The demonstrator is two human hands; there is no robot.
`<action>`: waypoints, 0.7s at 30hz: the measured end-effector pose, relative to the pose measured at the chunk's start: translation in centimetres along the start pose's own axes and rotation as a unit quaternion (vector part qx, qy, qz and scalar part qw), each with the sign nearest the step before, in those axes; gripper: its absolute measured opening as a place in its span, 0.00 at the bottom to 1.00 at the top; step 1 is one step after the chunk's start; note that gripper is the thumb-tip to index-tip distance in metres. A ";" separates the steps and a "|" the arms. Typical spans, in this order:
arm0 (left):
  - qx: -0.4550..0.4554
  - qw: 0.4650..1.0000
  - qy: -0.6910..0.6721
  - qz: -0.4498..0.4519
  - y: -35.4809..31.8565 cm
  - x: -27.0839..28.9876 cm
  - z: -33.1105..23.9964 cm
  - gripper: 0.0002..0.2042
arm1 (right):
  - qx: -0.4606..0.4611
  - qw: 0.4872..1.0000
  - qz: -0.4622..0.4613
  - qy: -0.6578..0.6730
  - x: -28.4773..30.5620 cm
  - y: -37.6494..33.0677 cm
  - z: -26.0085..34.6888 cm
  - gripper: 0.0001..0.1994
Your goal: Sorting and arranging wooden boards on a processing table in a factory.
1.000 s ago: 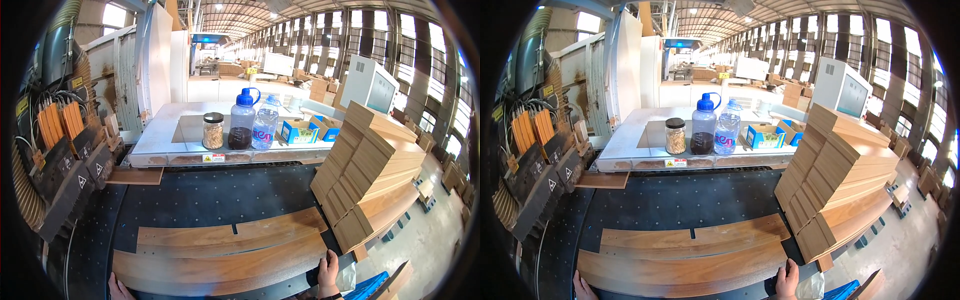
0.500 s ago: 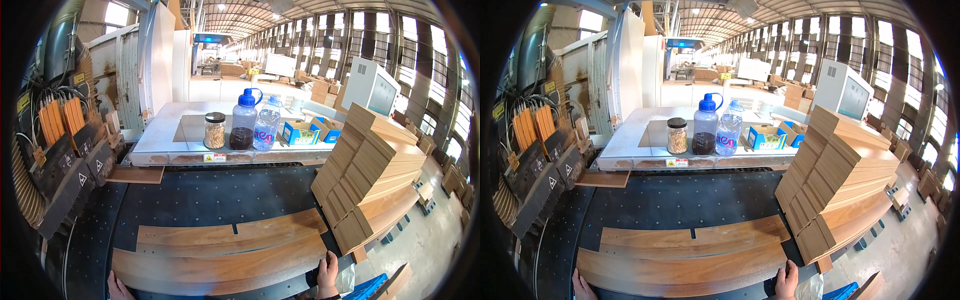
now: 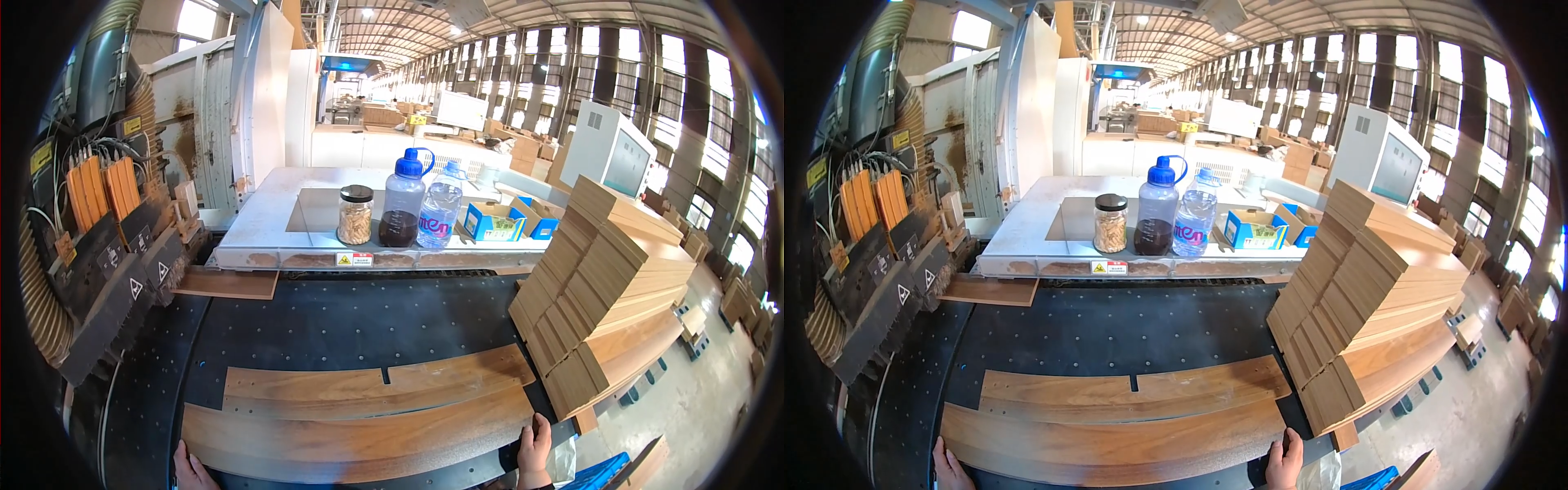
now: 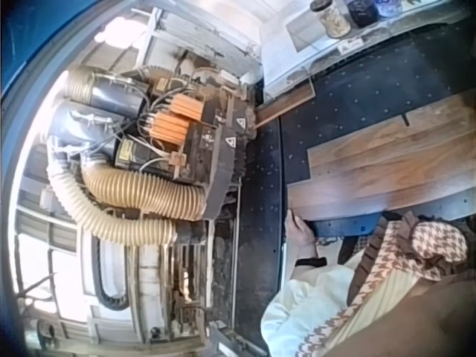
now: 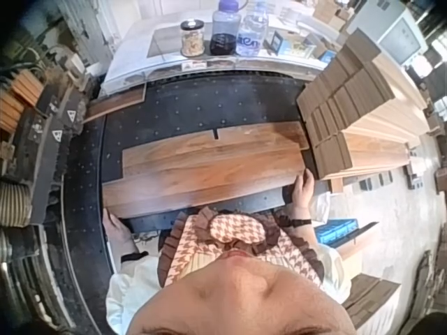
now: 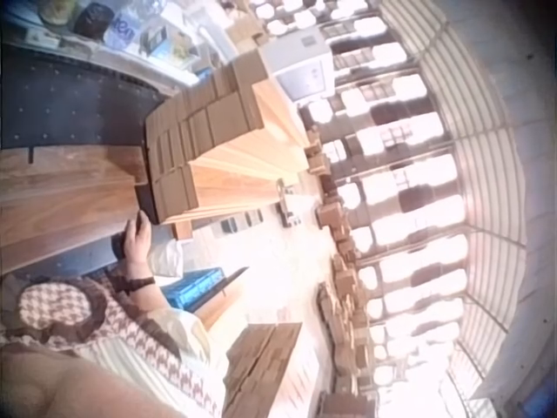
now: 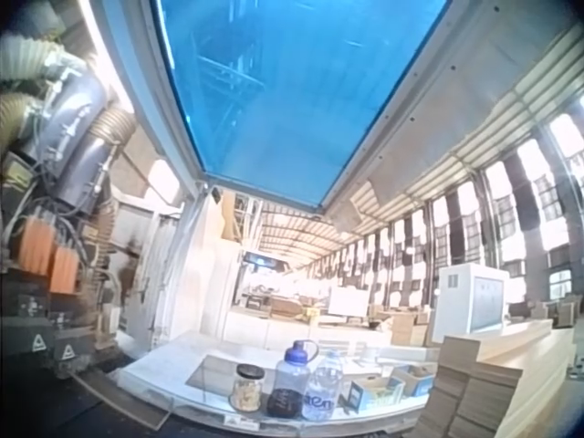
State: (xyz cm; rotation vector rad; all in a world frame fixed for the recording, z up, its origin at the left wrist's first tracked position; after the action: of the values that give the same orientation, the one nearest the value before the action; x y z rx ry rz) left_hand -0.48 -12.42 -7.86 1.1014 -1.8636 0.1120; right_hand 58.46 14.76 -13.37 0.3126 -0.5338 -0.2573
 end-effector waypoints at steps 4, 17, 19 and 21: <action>0.006 1.000 0.002 -0.007 0.0 -0.4 0.9 0.21 | -0.003 1.000 0.005 -0.006 0.0 0.0 0.2 0.17; 0.006 1.000 -0.005 -0.005 0.1 -0.4 0.9 0.21 | -0.013 1.000 0.000 -0.003 0.1 0.0 0.2 0.17; 0.004 1.000 -0.006 -0.008 0.1 -0.4 1.0 0.21 | -0.004 1.000 0.003 -0.006 0.0 0.1 0.0 0.17; -0.001 1.000 0.000 -0.015 0.0 -0.4 1.1 0.21 | -0.003 1.000 0.001 -0.005 0.0 0.0 -0.1 0.17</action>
State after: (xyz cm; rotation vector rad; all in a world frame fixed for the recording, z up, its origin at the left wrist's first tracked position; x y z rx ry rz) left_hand -1.17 -12.64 -8.79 1.1276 -1.8463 0.0937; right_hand 58.46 14.83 -13.42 0.3044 -0.5428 -0.2577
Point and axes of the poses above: each hand's wrist, its own y-axis towards the middle knuckle, its own x-axis out of the back of the hand, z = x × y, the point moved 7 cm from there along y, towards the middle knuckle, and after that the axes turned 10 degrees about z, right-handed, at the moved point
